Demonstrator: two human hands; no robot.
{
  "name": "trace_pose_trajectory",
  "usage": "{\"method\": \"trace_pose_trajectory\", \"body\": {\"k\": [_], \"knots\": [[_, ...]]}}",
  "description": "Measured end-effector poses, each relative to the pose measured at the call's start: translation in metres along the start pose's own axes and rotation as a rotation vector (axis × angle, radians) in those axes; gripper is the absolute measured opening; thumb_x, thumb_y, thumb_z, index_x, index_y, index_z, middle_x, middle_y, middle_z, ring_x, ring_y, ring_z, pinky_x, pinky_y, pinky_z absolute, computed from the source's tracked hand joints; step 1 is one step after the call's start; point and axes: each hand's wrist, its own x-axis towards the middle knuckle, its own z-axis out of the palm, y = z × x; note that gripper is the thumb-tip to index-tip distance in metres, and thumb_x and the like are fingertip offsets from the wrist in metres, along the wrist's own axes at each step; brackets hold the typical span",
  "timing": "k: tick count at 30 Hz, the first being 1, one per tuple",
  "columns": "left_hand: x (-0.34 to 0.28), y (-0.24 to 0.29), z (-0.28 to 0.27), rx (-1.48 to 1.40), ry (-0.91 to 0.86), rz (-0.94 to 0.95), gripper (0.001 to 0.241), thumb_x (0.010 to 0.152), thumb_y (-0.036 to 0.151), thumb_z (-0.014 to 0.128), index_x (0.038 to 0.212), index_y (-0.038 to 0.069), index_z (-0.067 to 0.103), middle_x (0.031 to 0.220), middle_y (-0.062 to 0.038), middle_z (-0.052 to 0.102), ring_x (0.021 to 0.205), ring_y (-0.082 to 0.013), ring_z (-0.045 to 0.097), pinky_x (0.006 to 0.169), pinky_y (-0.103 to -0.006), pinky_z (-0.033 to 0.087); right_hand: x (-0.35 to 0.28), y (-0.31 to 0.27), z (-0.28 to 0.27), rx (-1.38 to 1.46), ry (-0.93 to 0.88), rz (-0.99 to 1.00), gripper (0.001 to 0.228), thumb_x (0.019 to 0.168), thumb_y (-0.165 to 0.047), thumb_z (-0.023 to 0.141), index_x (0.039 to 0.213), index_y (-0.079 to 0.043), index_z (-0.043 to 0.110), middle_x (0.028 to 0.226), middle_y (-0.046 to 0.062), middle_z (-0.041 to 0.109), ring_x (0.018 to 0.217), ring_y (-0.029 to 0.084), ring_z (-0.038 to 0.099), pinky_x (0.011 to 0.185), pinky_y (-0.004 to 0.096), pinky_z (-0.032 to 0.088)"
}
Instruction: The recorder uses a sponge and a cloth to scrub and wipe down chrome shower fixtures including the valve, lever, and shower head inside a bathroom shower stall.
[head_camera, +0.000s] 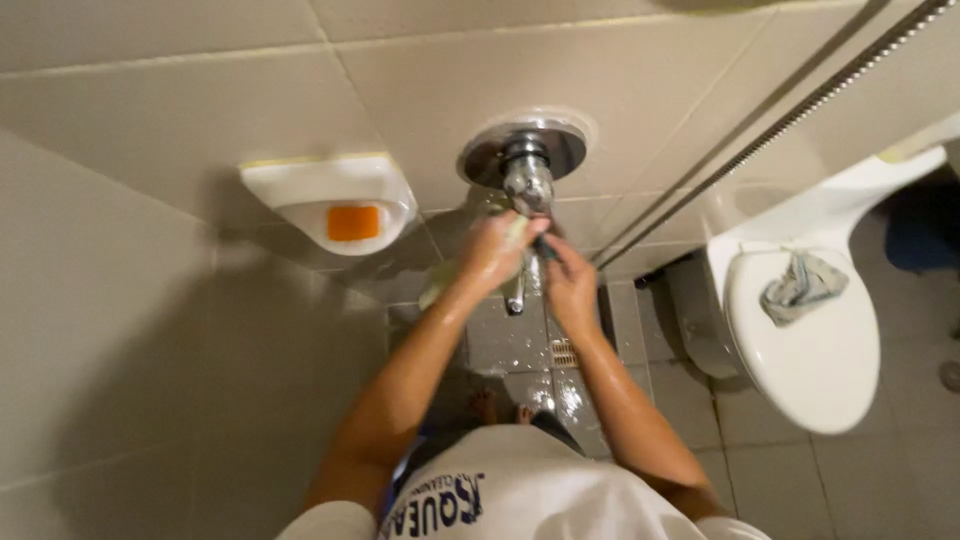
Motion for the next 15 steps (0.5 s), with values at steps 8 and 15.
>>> {"method": "trace_pose_trajectory", "body": {"k": [8,15], "knots": [[0.029,-0.020,0.061,-0.366,0.227,0.168,0.058,0.098,0.055,0.055,0.124,0.006,0.072,0.103,-0.018,0.077,0.092,-0.0305,0.072,0.084,-0.0404,0.055,0.009,-0.035,-0.056,-0.119,-0.092,-0.338,0.031,0.096,0.000,0.060,0.124,-0.002,0.070,0.105,0.010,0.075,0.093,0.015,0.070,0.084,0.030,0.055],[0.018,-0.152,0.094,-0.451,0.259,0.114,0.074,0.102,0.053,0.054,0.150,-0.001,0.042,0.157,-0.024,0.041,0.146,-0.0379,0.038,0.117,-0.0425,0.030,-0.024,0.052,-0.016,0.033,-0.091,-0.005,0.040,0.093,-0.007,0.056,0.131,-0.004,0.068,0.103,0.007,0.074,0.088,0.017,0.066,0.080,0.030,0.054]]}}
